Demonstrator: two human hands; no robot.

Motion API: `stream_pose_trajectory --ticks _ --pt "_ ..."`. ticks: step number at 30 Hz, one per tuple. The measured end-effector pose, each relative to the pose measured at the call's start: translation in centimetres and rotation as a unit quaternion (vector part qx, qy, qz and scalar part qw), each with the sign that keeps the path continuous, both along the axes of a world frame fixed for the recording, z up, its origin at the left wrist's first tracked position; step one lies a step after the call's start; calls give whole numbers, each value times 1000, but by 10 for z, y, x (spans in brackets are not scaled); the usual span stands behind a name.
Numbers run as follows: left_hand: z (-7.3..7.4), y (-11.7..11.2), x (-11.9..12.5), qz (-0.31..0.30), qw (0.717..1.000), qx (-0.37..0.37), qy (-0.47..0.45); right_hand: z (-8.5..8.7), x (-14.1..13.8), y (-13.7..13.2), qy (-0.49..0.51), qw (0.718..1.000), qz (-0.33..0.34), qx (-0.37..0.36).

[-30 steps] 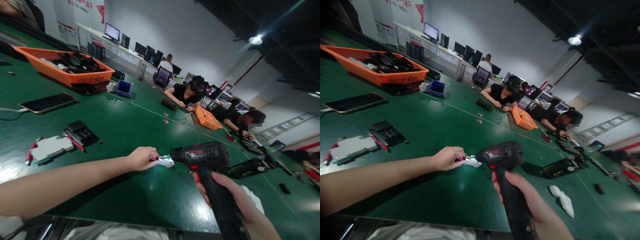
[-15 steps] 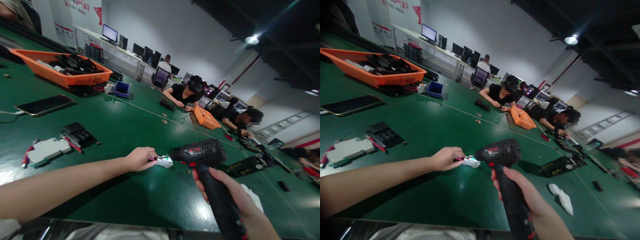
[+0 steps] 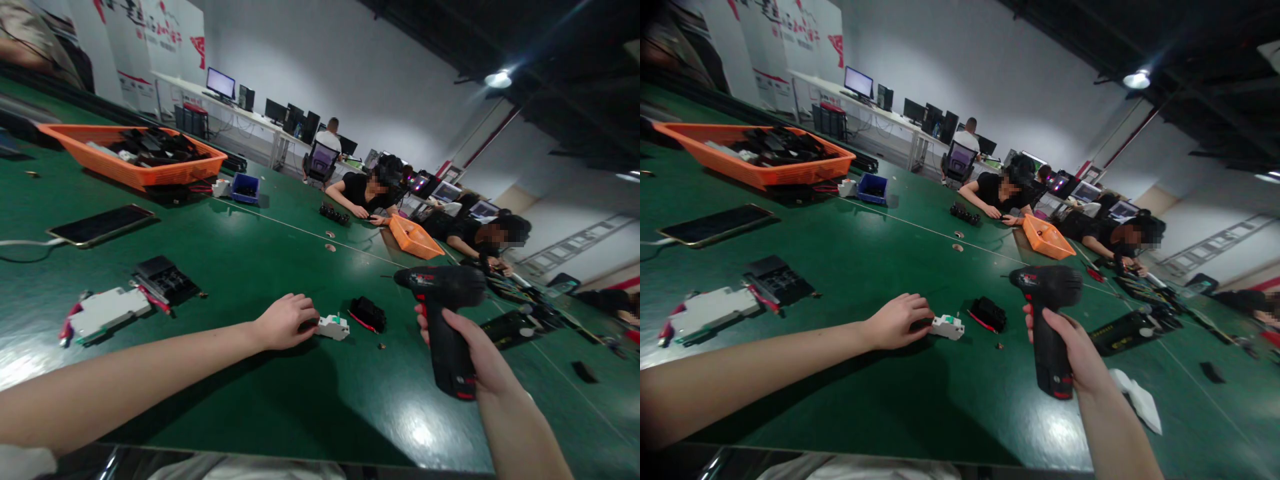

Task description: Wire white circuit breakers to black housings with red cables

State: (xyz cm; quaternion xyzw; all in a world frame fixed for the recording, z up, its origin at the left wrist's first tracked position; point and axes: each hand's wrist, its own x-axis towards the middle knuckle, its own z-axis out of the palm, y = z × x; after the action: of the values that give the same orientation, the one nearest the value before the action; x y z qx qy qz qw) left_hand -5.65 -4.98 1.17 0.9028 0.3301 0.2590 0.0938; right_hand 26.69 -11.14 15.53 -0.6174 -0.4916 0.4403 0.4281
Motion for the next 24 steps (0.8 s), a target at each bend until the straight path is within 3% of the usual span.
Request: stream_pose_trajectory --ticks 2,5,7,12,16,21,24 --pt "1 -2 1 12 1000 1 -6 -13 17 20 -183 983 -15 25" --pt "2 -4 2 22 1000 -6 -18 -38 48 48 -479 877 -35 24" --pt "3 -4 2 24 999 -9 -21 -56 70 64 -560 827 -47 -13" --pt "5 -4 3 26 999 -12 -18 -94 110 90 -567 813 -37 -127" --pt "5 -2 4 17 1000 -13 -14 -111 124 96 -572 805 -38 -149" --pt "1 1 6 10 1000 -13 -7 -111 122 92 -582 799 -30 -147" --pt "0 1 7 4 1000 -15 -9 -103 108 84 -637 760 -38 -122"
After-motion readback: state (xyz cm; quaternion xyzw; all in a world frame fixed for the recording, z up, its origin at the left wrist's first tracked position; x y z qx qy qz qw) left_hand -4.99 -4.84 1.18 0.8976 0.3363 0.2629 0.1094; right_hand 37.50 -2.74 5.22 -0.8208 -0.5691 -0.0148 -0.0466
